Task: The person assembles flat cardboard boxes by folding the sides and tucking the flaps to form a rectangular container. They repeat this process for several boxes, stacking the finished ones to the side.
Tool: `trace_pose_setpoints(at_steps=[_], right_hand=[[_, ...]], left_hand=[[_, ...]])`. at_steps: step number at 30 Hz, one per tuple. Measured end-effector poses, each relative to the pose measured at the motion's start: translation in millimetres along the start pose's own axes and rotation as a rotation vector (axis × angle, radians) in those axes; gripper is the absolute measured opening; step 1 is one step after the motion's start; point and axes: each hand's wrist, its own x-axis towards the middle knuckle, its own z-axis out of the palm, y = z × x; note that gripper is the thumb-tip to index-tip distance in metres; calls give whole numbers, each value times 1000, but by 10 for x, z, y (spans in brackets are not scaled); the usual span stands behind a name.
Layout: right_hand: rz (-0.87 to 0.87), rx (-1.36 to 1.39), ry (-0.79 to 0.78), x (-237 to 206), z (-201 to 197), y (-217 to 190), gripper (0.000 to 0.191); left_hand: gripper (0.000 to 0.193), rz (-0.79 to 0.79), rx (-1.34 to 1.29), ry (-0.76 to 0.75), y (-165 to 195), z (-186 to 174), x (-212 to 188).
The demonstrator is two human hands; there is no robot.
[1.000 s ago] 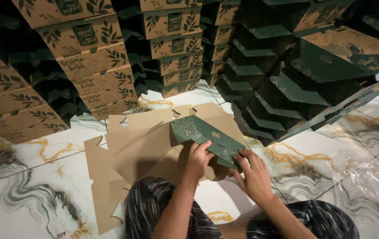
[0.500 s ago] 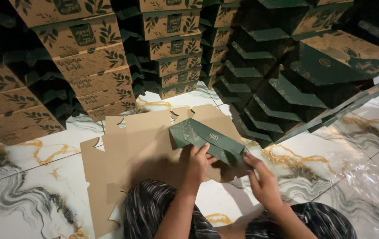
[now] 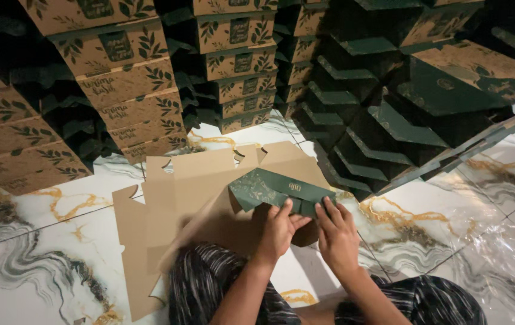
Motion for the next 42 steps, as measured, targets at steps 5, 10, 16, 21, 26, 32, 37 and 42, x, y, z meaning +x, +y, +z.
trace_pose_setpoints(at_steps=[5,10,16,21,26,32,37,42], right_hand=[[-30,-203,-76,185,-107,-151,52],[-172,15,-112,570,-136,-509,70],[-550,-131,-208,1097,39,-994,43],[-454,36,-268,1574,-281,-922,16],[-485,66,-85,1422,-573,-627,18],[-230,154,32,829,-252,-674,12],[42,344,116,544,-12,-779,10],[-187,144,159,486,4,-570,16]], left_hand=[[35,31,43,21,-205,-41,18],[40,140,103,4,-359,-52,59],[38,150,541,37,-353,99,78],[37,158,777,72,-294,129,50],[35,415,583,116,-53,-19,95],[27,475,726,189,12,34,-7],[28,587,833,65,55,57,-198],[25,615,965,230,164,82,-279]])
